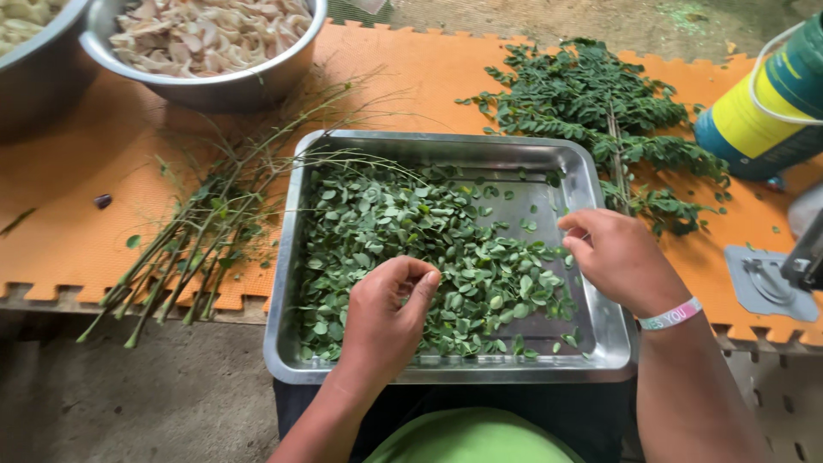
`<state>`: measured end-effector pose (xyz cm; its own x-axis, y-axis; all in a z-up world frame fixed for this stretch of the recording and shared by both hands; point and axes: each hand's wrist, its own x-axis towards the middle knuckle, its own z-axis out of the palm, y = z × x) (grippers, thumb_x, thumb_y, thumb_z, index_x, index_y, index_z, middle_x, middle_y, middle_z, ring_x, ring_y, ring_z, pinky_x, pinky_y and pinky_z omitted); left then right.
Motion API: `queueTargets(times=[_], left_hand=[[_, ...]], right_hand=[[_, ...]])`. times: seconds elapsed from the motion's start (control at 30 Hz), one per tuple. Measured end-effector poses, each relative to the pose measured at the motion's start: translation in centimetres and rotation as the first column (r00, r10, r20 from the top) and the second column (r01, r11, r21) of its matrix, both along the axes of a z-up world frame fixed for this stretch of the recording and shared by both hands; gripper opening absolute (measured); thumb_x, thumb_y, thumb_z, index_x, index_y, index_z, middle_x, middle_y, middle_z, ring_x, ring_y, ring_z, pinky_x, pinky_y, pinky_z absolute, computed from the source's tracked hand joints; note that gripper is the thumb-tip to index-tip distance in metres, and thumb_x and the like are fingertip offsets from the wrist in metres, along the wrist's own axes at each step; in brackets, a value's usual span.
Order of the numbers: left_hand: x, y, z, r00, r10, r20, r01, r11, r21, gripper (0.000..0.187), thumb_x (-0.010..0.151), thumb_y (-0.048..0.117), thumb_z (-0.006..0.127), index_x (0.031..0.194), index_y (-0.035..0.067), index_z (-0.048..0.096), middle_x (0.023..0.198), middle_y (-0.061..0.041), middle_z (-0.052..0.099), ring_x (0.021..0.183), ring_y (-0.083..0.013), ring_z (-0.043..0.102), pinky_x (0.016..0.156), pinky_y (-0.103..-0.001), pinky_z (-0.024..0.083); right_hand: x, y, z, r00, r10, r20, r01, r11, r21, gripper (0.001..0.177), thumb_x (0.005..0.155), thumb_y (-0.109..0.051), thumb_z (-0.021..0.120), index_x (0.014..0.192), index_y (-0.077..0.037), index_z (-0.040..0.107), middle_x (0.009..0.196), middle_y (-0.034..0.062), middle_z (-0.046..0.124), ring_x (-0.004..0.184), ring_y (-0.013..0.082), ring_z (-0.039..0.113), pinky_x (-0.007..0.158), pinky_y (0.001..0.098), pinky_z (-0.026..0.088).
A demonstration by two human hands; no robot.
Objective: The person repeatedly picks small green leaves from thin stems and places them into a metal tray. The stems are set aside on the table, and the leaves accumulate in the tray throughout the clip.
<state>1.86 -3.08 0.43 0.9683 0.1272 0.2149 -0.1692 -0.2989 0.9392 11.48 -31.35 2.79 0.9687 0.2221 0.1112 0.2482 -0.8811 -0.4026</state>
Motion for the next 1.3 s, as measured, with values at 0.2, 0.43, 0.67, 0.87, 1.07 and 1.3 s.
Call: queueTargets(times=[0.2, 0.43, 0.67, 0.87, 1.07, 1.3], left_hand=[[-0.1, -0.5, -0.2, 0.998, -0.069, -0.002, 0.069, 0.995, 0.075, 0.012, 0.090, 0.015, 0.073, 0.092, 0.003, 0.072, 0.081, -0.008, 0.073, 0.069, -0.0178, 0.070, 0.065, -0.031, 0.057], [-0.4, 0.1, 0.0, 0.997, -0.075, -0.018, 0.077, 0.991, 0.112, 0.011, 0.090, 0.014, 0.073, 0.092, 0.004, 0.073, 0.081, -0.008, 0.073, 0.069, -0.0185, 0.070, 0.062, -0.032, 0.056], [-0.8, 1.8, 0.5, 0.995, -0.032, 0.098, 0.020, 0.992, 0.123, 0.010, 0.090, 0.012, 0.074, 0.093, 0.003, 0.072, 0.084, -0.008, 0.073, 0.071, -0.0191, 0.070, 0.065, -0.031, 0.056], [-0.7, 5.2, 1.6, 0.980, 0.072, 0.185, -0.097, 0.987, 0.128, 0.008, 0.088, 0.010, 0.077, 0.091, 0.004, 0.072, 0.087, -0.008, 0.074, 0.073, -0.0187, 0.071, 0.064, -0.030, 0.056], [0.1, 12.4, 3.8, 0.813, 0.371, 0.449, -0.536, 0.778, 0.328, 0.044, 0.087, 0.008, 0.076, 0.128, -0.001, 0.063, 0.113, -0.017, 0.071, 0.088, -0.0248, 0.070, 0.073, -0.034, 0.056], [-0.9, 5.0, 3.2, 0.989, -0.051, -0.135, 0.061, 0.996, 0.067, 0.047, 0.088, 0.023, 0.080, 0.128, 0.005, 0.062, 0.100, -0.012, 0.076, 0.082, -0.0166, 0.075, 0.069, -0.029, 0.062]], right_hand=[[0.1, -1.0, -2.4, 0.985, 0.058, -0.162, -0.061, 0.998, -0.014, 0.033, 0.081, -0.015, 0.074, 0.113, -0.005, 0.073, 0.098, 0.0150, 0.076, 0.088, 0.0300, 0.073, 0.080, 0.0402, 0.056], [1.4, 0.9, -4.9, 0.979, 0.178, -0.101, -0.182, 0.983, -0.025, 0.017, 0.088, -0.017, 0.070, 0.100, -0.005, 0.072, 0.090, 0.0146, 0.072, 0.083, 0.0320, 0.069, 0.077, 0.0427, 0.054], [0.6, 1.6, -2.1, 0.983, 0.123, -0.139, -0.101, 0.982, 0.159, 0.015, 0.091, -0.016, 0.066, 0.096, -0.003, 0.072, 0.081, 0.0112, 0.068, 0.071, 0.0238, 0.063, 0.067, 0.0376, 0.052], [-1.9, 5.1, 1.1, 0.968, 0.162, -0.194, -0.087, 0.935, 0.344, 0.012, 0.091, -0.013, 0.067, 0.095, -0.001, 0.071, 0.081, 0.0075, 0.066, 0.068, 0.0162, 0.059, 0.061, 0.0318, 0.049], [-4.3, 9.3, 2.2, 0.952, 0.302, 0.051, -0.300, 0.886, 0.354, 0.008, 0.088, -0.006, 0.071, 0.094, -0.002, 0.069, 0.087, 0.0067, 0.067, 0.073, 0.0157, 0.064, 0.064, 0.0294, 0.052], [-6.3, 11.9, 2.4, 0.943, 0.323, 0.085, -0.333, 0.882, 0.333, 0.006, 0.086, -0.005, 0.071, 0.092, -0.003, 0.069, 0.102, 0.0066, 0.074, 0.070, 0.0169, 0.070, 0.058, 0.0301, 0.055]])
